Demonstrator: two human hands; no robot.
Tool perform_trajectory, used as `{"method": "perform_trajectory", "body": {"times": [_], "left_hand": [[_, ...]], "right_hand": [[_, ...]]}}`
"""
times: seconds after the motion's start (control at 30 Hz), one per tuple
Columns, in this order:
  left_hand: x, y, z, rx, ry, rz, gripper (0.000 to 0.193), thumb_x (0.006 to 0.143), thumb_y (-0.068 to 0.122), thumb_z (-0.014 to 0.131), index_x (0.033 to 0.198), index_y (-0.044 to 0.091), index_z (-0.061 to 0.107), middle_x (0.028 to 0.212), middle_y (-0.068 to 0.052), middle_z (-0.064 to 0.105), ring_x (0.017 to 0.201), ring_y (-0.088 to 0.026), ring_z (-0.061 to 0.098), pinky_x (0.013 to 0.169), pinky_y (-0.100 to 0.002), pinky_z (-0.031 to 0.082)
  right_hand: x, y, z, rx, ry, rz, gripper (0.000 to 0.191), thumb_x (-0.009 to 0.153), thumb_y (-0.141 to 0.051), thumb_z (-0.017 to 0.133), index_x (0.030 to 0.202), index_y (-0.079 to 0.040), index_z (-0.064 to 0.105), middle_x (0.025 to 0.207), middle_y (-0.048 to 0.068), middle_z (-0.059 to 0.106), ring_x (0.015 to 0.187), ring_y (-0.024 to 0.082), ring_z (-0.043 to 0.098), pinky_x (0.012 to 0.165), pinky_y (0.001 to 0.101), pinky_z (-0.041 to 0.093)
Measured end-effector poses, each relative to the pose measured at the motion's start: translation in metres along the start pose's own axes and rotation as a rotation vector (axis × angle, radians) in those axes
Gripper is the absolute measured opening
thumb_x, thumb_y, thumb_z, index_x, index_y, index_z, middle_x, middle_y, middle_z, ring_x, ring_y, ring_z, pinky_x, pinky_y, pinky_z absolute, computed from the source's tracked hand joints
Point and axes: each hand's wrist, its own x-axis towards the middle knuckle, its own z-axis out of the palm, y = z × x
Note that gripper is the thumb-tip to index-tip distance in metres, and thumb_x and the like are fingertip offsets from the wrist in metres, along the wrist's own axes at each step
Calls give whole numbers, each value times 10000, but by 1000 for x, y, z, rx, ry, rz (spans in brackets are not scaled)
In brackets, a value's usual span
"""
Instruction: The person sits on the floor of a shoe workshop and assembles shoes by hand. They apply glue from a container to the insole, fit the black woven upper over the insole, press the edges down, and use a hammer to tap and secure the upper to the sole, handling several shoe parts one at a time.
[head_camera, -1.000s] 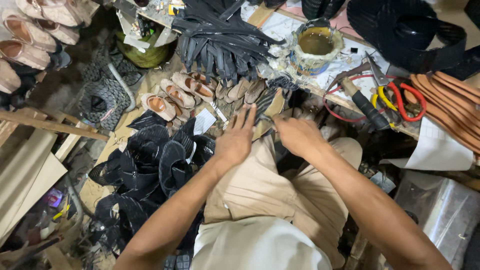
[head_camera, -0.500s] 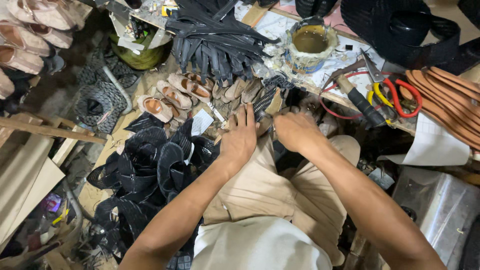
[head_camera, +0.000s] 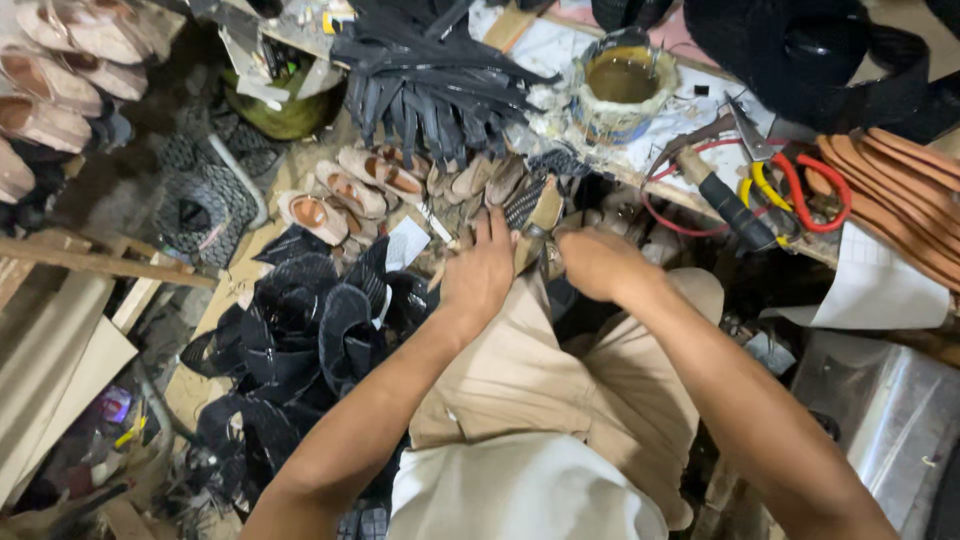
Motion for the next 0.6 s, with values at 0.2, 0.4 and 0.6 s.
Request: {"method": "perform_trajectory", "body": {"times": [0.2, 0.4, 0.6], "left_hand": [[5, 0, 4, 153, 76, 179, 562, 1009, 263, 433, 1499, -5, 364, 1512, -193, 465, 1363, -406, 500, 1039, -570, 454], [11, -8, -27, -335, -131, 36, 608, 1051, 328, 391, 1576, 68, 232, 1613, -195, 316, 1407, -445, 400, 1123, -531, 357], [-3, 7, -34, -381, -248, 19, 652, 1038, 360, 402, 1620, 161, 186, 1632, -127, 351, 1422, -400, 416, 1117, -518, 392]], "right_hand": [[8, -14, -19, 129, 141, 18, 291, 1001, -229, 544, 1211, -35, 596, 995, 297, 697, 954, 497, 652, 797, 597, 494], [-19, -7, -4, 335, 434, 2, 293, 975, -205, 545, 1206, -28, 574, 1016, 296, 681, 930, 520, 627, 755, 593, 491], [-35, 25, 18, 441, 12, 23, 286, 979, -239, 536, 1164, -35, 610, 977, 290, 703, 951, 470, 676, 804, 547, 516]]}}
